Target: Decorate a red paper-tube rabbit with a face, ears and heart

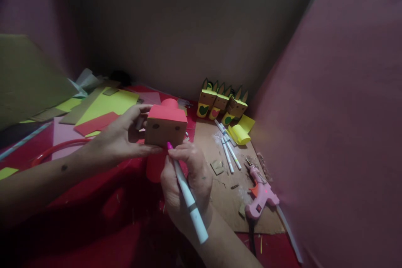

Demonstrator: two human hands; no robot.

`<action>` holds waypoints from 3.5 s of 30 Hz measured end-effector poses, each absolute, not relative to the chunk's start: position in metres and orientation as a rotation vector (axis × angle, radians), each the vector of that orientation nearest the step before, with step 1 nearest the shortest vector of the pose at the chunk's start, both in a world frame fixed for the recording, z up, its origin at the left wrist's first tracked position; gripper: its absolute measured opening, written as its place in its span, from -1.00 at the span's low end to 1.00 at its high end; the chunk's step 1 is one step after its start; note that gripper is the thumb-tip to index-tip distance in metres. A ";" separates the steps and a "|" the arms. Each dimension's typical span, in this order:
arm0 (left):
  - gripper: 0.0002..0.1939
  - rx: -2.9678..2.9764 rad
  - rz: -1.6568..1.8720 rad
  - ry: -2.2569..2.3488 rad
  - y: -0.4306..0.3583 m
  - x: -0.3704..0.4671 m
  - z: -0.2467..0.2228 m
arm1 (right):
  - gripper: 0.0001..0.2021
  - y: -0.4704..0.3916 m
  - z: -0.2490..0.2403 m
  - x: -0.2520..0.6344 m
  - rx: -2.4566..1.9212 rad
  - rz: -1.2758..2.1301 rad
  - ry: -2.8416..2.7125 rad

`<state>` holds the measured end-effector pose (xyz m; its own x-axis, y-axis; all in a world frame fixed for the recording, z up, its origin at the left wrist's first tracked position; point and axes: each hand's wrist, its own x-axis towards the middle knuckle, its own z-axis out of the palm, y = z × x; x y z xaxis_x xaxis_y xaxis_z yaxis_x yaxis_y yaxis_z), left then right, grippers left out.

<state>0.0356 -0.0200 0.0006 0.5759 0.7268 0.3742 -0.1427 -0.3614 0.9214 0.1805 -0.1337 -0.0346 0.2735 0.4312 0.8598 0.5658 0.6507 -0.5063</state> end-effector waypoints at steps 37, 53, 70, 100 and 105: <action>-0.21 1.704 0.993 0.462 -0.018 0.037 -0.003 | -0.77 -0.133 -0.036 0.183 -0.899 -0.102 -1.388; -0.20 1.710 0.983 0.489 -0.019 0.036 -0.003 | -0.74 -0.136 -0.036 0.181 -0.922 -0.057 -1.347; -0.22 1.714 0.978 0.499 -0.020 0.037 0.000 | -0.76 -0.136 -0.036 0.182 -0.906 -0.078 -1.388; -0.20 1.702 0.954 0.509 -0.024 0.037 -0.002 | -0.77 -0.135 -0.036 0.180 -0.920 -0.074 -1.422; -0.20 1.689 0.950 0.509 -0.024 0.038 -0.001 | -0.80 -0.135 -0.034 0.178 -0.933 -0.084 -1.408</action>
<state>0.0380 -0.0239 -0.0011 0.5896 0.7341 0.3368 -0.1265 -0.3279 0.9362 0.1785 -0.1346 -0.0339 0.2206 0.4650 0.8574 0.5639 0.6564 -0.5011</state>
